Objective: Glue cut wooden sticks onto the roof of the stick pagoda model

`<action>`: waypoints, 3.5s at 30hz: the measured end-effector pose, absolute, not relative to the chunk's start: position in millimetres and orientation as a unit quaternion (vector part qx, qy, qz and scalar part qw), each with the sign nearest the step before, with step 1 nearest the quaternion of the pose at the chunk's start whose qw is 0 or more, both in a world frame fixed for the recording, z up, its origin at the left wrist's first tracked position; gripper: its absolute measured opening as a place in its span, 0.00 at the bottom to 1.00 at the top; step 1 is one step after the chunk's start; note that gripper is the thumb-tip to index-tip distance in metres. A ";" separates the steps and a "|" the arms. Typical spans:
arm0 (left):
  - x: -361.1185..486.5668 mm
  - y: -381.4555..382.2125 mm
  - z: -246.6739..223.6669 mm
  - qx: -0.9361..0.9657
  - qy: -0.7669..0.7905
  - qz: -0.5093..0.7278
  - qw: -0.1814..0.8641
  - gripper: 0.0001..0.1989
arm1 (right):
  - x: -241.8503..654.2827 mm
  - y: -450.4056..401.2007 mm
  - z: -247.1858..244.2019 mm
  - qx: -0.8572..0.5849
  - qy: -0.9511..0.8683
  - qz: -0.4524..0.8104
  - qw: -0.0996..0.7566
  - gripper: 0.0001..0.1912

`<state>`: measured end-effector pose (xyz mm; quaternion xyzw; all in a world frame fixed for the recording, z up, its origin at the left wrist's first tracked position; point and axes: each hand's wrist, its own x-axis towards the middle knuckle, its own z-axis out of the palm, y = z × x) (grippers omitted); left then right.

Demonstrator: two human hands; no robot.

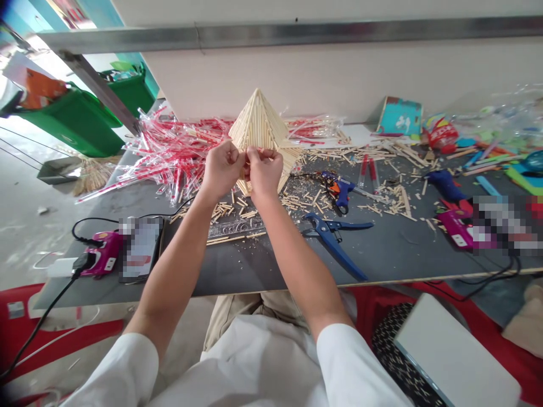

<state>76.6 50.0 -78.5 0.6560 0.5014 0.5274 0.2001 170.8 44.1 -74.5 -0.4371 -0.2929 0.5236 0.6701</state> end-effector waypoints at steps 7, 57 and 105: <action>74.7 52.1 -79.6 0.655 0.490 0.527 0.231 0.16 | 173.6 44.9 -72.6 -0.438 -0.284 0.526 0.672 0.28; 73.7 58.3 -80.7 0.656 0.484 0.538 0.216 0.20 | 194.8 45.8 -60.2 -0.350 -0.266 0.704 0.557 0.12; 94.5 -39.9 -144.4 0.723 0.426 0.463 0.286 0.20 | 242.3 -40.6 -126.6 -0.306 -0.187 0.761 0.540 0.34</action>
